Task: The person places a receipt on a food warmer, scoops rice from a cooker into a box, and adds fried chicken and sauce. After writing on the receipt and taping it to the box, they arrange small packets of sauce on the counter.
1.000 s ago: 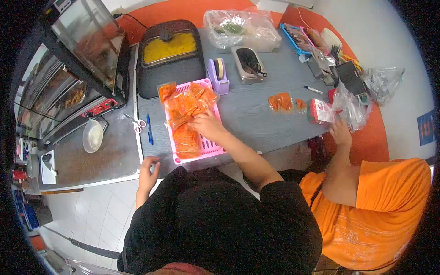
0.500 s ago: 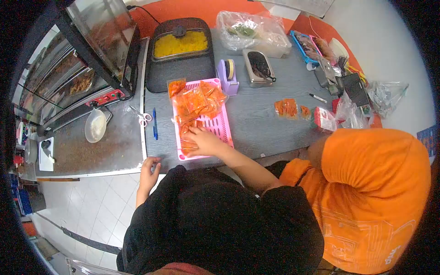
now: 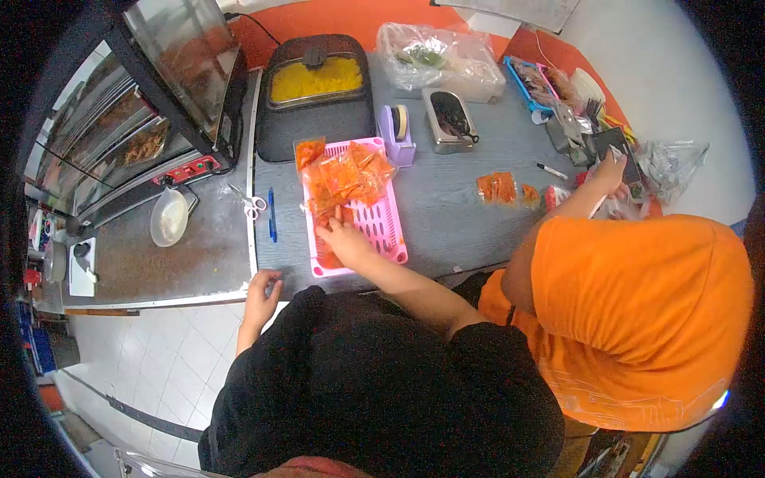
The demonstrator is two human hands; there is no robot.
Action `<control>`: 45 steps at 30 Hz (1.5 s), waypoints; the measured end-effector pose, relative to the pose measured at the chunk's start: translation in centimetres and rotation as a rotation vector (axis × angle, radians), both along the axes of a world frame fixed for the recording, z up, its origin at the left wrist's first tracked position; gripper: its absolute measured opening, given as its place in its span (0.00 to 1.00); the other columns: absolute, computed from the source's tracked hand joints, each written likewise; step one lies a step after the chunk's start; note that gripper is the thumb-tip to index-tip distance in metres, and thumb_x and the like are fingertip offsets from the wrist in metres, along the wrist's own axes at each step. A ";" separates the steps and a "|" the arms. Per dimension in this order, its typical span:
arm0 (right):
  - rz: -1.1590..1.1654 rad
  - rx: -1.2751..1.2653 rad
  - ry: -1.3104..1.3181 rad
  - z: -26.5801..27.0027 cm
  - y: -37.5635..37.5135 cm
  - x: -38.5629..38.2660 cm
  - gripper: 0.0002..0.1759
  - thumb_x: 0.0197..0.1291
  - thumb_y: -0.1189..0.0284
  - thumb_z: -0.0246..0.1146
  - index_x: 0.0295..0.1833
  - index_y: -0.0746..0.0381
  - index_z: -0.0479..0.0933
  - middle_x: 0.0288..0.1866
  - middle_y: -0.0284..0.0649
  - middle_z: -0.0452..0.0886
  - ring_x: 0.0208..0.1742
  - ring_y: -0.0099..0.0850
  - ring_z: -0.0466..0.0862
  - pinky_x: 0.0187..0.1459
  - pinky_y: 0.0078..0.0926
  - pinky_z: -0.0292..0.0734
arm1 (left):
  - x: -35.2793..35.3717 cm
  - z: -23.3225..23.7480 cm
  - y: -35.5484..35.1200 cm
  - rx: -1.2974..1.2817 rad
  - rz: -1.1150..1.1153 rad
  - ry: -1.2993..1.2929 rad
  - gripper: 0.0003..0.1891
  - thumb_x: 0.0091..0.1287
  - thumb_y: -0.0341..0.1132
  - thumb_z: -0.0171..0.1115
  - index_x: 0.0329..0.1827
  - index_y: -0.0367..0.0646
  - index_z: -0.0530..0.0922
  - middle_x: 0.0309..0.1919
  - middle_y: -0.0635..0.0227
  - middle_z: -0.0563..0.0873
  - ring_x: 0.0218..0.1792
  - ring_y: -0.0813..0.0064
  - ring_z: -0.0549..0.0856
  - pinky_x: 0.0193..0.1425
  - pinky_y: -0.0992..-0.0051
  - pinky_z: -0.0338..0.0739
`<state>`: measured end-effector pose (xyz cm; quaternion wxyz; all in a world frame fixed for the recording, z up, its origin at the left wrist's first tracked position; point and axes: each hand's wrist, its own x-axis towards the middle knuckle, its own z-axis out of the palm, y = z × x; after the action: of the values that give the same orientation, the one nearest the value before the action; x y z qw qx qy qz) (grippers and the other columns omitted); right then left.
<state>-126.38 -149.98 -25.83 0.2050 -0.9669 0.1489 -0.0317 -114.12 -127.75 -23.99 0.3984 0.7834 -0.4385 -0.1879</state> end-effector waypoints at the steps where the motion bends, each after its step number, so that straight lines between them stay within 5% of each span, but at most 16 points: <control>1: -0.009 0.058 0.021 0.4 -0.2 0.0 0.28 0.43 0.82 0.58 0.55 0.62 0.66 0.56 0.54 0.67 0.52 0.51 0.74 0.48 0.41 0.72 | 0.0 0.0 0.1 -0.005 0.002 -0.002 0.08 0.57 0.26 0.57 0.39 0.35 0.76 0.36 0.58 0.78 0.40 0.63 0.78 0.47 0.70 0.71; 8: 0.235 0.302 -0.002 1.4 -3.2 -1.7 0.22 0.49 0.74 0.60 0.53 0.60 0.69 0.51 0.51 0.73 0.55 0.46 0.72 0.55 0.39 0.68 | 0.2 -0.2 0.3 -0.074 -0.018 -0.021 0.08 0.57 0.26 0.58 0.39 0.35 0.76 0.36 0.58 0.79 0.38 0.63 0.78 0.45 0.70 0.72; 11: 0.287 0.432 -0.004 2.9 -1.9 -3.3 0.34 0.49 0.61 0.67 0.61 0.59 0.65 0.55 0.50 0.72 0.62 0.44 0.67 0.62 0.37 0.62 | 0.3 -0.6 0.4 -0.077 -0.034 -0.019 0.08 0.57 0.26 0.59 0.39 0.36 0.76 0.36 0.59 0.79 0.37 0.64 0.79 0.44 0.71 0.73; 21: 0.361 0.390 -0.168 1.5 -3.0 -3.0 0.17 0.53 0.71 0.61 0.51 0.58 0.76 0.48 0.46 0.78 0.53 0.44 0.76 0.54 0.35 0.70 | 0.9 -0.8 0.2 -0.041 -0.029 -0.004 0.08 0.57 0.28 0.58 0.39 0.36 0.76 0.37 0.58 0.78 0.39 0.63 0.78 0.47 0.69 0.71; 26: 0.074 0.749 -0.090 2.9 -5.6 -2.0 0.16 0.57 0.72 0.60 0.52 0.62 0.76 0.44 0.41 0.82 0.44 0.27 0.80 0.51 0.28 0.72 | 1.6 0.2 1.2 -0.088 0.024 -0.001 0.08 0.57 0.28 0.58 0.39 0.36 0.76 0.36 0.58 0.78 0.39 0.62 0.78 0.46 0.69 0.71; 29: 0.155 0.670 -0.038 8.7 -5.1 0.3 0.16 0.54 0.70 0.62 0.49 0.64 0.76 0.37 0.41 0.83 0.38 0.25 0.80 0.43 0.26 0.74 | 2.1 0.2 3.0 -0.091 0.091 -0.008 0.08 0.58 0.27 0.57 0.39 0.36 0.76 0.34 0.58 0.78 0.38 0.62 0.79 0.45 0.70 0.71; 33: 0.210 0.730 -0.123 13.1 1.8 6.8 0.15 0.53 0.70 0.63 0.48 0.61 0.78 0.34 0.43 0.83 0.35 0.32 0.83 0.40 0.30 0.76 | 2.4 -0.9 5.6 -0.098 0.211 0.060 0.07 0.58 0.25 0.57 0.38 0.35 0.76 0.34 0.58 0.79 0.36 0.64 0.79 0.42 0.70 0.72; 34: 0.336 0.458 -0.284 9.9 3.2 9.5 0.15 0.51 0.72 0.62 0.47 0.57 0.79 0.35 0.45 0.82 0.36 0.36 0.83 0.40 0.31 0.76 | 2.5 -1.1 6.1 -0.118 0.248 0.088 0.06 0.58 0.25 0.57 0.38 0.35 0.76 0.34 0.59 0.79 0.35 0.65 0.80 0.41 0.71 0.73; 36: 0.451 0.443 -0.368 6.5 7.0 13.6 0.13 0.48 0.74 0.60 0.43 0.58 0.79 0.34 0.45 0.82 0.35 0.39 0.82 0.38 0.33 0.76 | 2.5 -1.1 7.2 -0.090 0.274 0.020 0.06 0.59 0.25 0.57 0.38 0.37 0.76 0.34 0.60 0.80 0.34 0.67 0.80 0.39 0.72 0.72; 40: 0.439 0.055 -0.309 0.3 12.7 19.7 0.11 0.49 0.71 0.59 0.41 0.56 0.79 0.41 0.51 0.81 0.39 0.43 0.81 0.42 0.37 0.76 | 2.3 -0.2 8.5 -0.057 0.306 0.009 0.06 0.59 0.26 0.57 0.39 0.37 0.76 0.35 0.61 0.81 0.36 0.68 0.80 0.39 0.72 0.72; 42: 0.432 -0.179 -0.073 -0.4 14.2 20.9 0.20 0.57 0.67 0.53 0.56 0.55 0.73 0.57 0.48 0.72 0.51 0.46 0.76 0.47 0.38 0.76 | 2.4 -0.4 9.2 -0.049 0.308 0.043 0.06 0.59 0.25 0.56 0.39 0.37 0.76 0.35 0.61 0.81 0.36 0.68 0.80 0.40 0.72 0.71; 43: 0.338 0.056 -0.009 -0.1 14.6 20.7 0.23 0.54 0.66 0.59 0.57 0.55 0.72 0.64 0.46 0.64 0.59 0.49 0.68 0.51 0.44 0.73 | 2.5 -0.4 9.4 -0.041 0.325 0.062 0.06 0.59 0.25 0.56 0.39 0.37 0.75 0.35 0.61 0.80 0.36 0.68 0.79 0.40 0.72 0.71; 45: 0.329 0.100 -0.068 0.6 14.5 20.2 0.26 0.50 0.64 0.63 0.57 0.55 0.71 0.66 0.50 0.60 0.60 0.49 0.67 0.54 0.44 0.69 | 2.4 -0.4 10.0 -0.010 0.348 0.112 0.07 0.58 0.24 0.56 0.39 0.37 0.75 0.35 0.60 0.80 0.36 0.68 0.79 0.42 0.72 0.71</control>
<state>-106.17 -135.50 -25.20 0.2603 -0.9651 -0.0169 -0.0228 -111.72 -117.71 -24.39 0.4526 0.8338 -0.2744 -0.1571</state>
